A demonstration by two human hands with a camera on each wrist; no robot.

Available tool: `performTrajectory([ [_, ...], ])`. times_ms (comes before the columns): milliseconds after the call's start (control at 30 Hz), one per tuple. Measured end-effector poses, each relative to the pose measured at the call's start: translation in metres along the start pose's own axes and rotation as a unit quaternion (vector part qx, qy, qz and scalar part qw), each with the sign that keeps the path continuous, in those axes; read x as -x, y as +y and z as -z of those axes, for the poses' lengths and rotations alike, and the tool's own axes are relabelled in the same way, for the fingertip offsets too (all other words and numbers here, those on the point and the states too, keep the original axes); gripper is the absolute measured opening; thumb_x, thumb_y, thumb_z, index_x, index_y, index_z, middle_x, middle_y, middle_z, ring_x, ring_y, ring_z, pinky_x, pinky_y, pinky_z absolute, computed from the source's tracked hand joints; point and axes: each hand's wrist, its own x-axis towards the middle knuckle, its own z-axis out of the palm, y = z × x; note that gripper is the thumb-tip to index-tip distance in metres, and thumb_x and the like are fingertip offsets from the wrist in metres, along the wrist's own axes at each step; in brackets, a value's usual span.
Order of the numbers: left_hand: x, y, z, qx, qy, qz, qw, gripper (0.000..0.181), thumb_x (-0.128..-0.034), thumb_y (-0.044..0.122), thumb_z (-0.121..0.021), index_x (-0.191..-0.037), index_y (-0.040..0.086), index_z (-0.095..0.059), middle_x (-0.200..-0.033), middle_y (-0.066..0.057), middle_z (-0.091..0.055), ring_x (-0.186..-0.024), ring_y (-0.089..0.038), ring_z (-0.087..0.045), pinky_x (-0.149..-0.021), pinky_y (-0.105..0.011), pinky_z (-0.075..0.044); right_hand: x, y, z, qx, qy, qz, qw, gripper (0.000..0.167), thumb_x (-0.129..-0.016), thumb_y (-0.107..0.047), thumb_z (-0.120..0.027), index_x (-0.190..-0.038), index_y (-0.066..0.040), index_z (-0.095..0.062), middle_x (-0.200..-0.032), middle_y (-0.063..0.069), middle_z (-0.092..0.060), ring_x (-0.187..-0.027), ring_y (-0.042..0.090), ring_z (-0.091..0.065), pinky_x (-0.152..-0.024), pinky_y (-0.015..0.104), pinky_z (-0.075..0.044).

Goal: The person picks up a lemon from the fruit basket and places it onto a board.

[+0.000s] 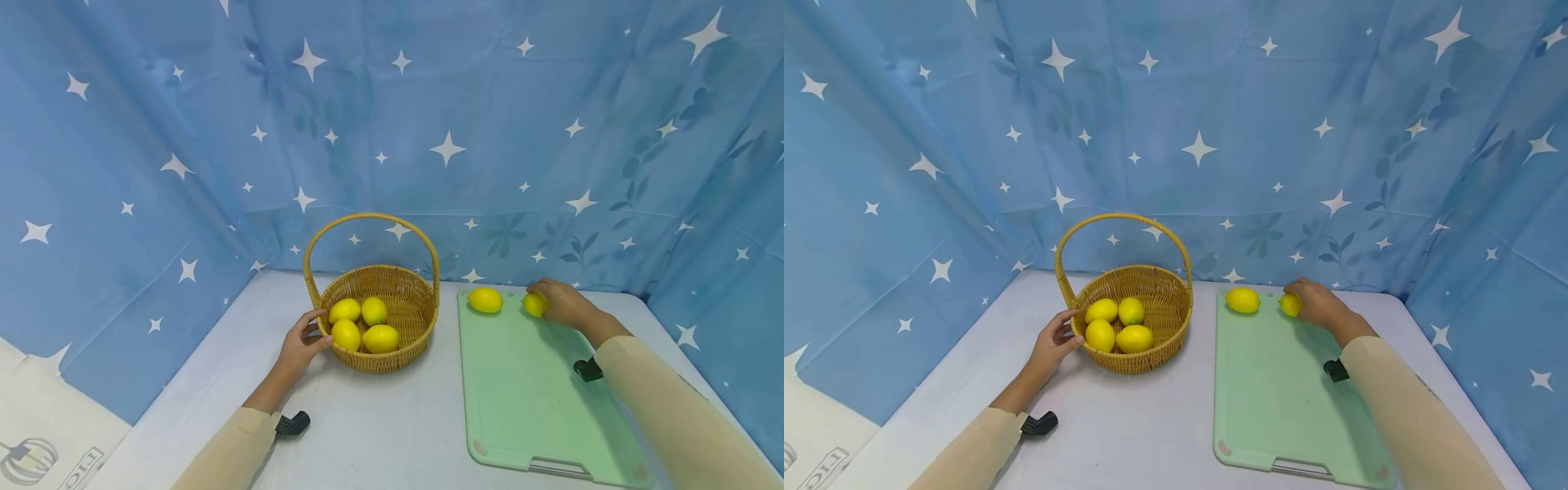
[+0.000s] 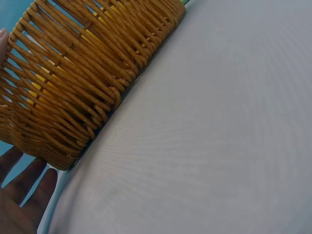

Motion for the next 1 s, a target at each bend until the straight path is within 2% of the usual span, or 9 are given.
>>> performTrajectory([
  [167, 0.002, 0.004, -0.001, -0.001, 0.000, 0.003, 1.0000, 0.061, -0.0895, 0.006, -0.069, -0.142, -0.007, -0.040, -0.144, -0.028, -0.038, -0.123, -0.048, -0.046, -0.094, -0.041, -0.049, 0.001, 0.000, -0.002, -0.004, -0.008, -0.008, 0.9999, 0.049, -0.078, 0.006, -0.065, -0.127, 0.007, -0.058, -0.126, 0.027, -0.055, -0.114, 0.047, -0.049, -0.097, 0.063, -0.037],
  [433, 0.001, 0.001, -0.001, 0.008, 0.000, 0.009, 0.9999, 0.061, -0.0900, 0.006, -0.069, -0.143, -0.004, -0.040, -0.145, -0.025, -0.039, -0.124, -0.046, -0.046, -0.091, -0.030, -0.050, -0.001, 0.003, -0.003, 0.000, -0.017, -0.010, 0.9998, 0.055, -0.074, 0.009, -0.065, -0.128, 0.006, -0.058, -0.126, 0.027, -0.054, -0.114, 0.047, -0.049, -0.097, 0.063, -0.038],
  [667, 0.000, 0.003, -0.001, 0.011, -0.001, 0.008, 0.9999, 0.061, -0.0894, 0.005, -0.069, -0.142, -0.006, -0.040, -0.145, -0.026, -0.038, -0.125, -0.046, -0.046, -0.094, -0.041, -0.049, -0.003, -0.001, 0.001, -0.003, -0.022, -0.013, 0.9997, 0.058, -0.071, 0.011, -0.065, -0.128, 0.005, -0.058, -0.128, 0.028, -0.052, -0.115, 0.049, -0.048, -0.097, 0.065, -0.037],
  [900, 0.000, 0.003, -0.001, 0.011, -0.001, 0.010, 0.9999, 0.061, -0.0895, 0.004, -0.068, -0.142, -0.006, -0.040, -0.145, -0.028, -0.038, -0.124, -0.047, -0.046, -0.091, -0.035, -0.051, -0.005, -0.006, 0.006, 0.007, -0.029, -0.017, 0.9994, 0.057, -0.072, 0.007, -0.068, -0.129, 0.005, -0.058, -0.127, 0.029, -0.051, -0.113, 0.048, -0.049, -0.094, 0.064, -0.040],
  [1000, 0.000, 0.003, 0.000, 0.010, 0.001, 0.013, 0.9999, 0.061, -0.0894, 0.004, -0.068, -0.142, -0.005, -0.040, -0.145, -0.027, -0.038, -0.123, -0.045, -0.047, -0.093, -0.040, -0.050, -0.005, -0.010, 0.009, 0.006, -0.030, -0.019, 0.9993, 0.057, -0.074, 0.004, -0.069, -0.130, 0.004, -0.057, -0.129, 0.029, -0.050, -0.115, 0.049, -0.047, -0.094, 0.065, -0.039],
])
